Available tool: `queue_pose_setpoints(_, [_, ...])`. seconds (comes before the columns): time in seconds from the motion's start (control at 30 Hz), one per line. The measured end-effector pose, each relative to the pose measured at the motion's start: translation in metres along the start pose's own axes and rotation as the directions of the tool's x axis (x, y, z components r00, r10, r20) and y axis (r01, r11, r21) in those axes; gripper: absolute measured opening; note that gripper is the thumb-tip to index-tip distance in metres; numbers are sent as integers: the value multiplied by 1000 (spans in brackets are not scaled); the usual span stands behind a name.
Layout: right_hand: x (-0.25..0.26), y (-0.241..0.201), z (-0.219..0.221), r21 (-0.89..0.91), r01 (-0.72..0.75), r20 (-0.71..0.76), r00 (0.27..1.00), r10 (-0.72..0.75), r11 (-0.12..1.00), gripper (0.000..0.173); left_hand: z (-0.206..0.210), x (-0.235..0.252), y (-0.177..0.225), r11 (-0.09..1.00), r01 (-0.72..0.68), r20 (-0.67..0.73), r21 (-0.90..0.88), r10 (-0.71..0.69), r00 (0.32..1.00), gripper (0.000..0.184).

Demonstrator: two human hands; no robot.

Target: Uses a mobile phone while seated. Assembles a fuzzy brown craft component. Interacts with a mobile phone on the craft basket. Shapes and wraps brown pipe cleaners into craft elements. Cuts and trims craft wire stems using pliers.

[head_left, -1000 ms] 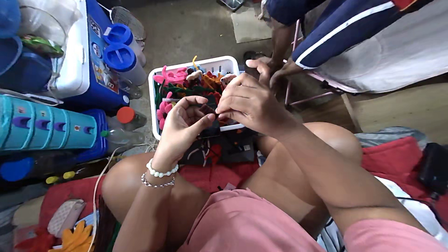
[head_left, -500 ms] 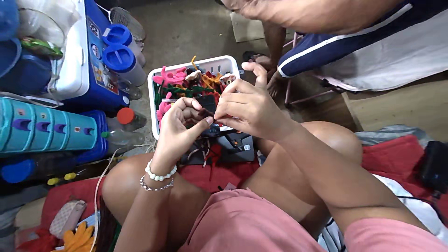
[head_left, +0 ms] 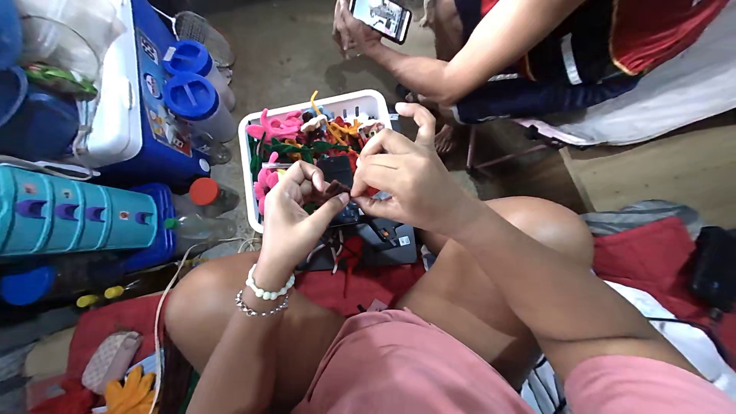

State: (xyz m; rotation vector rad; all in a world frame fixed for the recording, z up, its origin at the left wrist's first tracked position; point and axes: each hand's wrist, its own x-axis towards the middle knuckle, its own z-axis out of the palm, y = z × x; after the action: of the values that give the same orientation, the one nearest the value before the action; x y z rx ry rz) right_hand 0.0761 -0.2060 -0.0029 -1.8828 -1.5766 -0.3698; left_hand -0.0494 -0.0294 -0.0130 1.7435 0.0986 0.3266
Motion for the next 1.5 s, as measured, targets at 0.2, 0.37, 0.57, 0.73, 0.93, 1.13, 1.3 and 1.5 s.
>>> queue_pose_setpoints(0.2, [-1,2,0,5,-25,-25,999,25,1000,7,6,-1,-5,1000,-13,-20,-8,13,1000,21])
queue_pose_setpoints(0.37, [4,2,-3,4,-75,-62,995,75,997,10,3,0,1,997,40,-39,-66,-42,998,23])
queue_pose_setpoints(0.57, [7,6,3,-31,7,-55,998,-9,1000,11,-8,5,4,972,-83,32,221,78,996,34])
queue_pose_setpoints(0.73, [7,7,7,-78,-49,-265,964,27,996,20,-15,4,8,994,-34,-68,108,42,997,21])
queue_pose_setpoints(0.93, [-25,21,65,488,-693,125,657,744,530,34,-34,17,3,789,133,-306,-600,-380,873,8])
queue_pose_setpoints(1.13, [-50,32,136,360,-930,574,285,767,76,47,-40,24,-4,588,114,-292,-801,-550,782,19])
queue_pose_setpoints(1.3, [-49,18,140,406,-910,512,305,803,86,47,-41,26,3,569,54,-349,-821,-574,740,16])
queue_pose_setpoints(1.5, [-53,20,138,465,-884,483,293,825,42,42,-36,23,-1,553,23,-331,-833,-532,779,12])
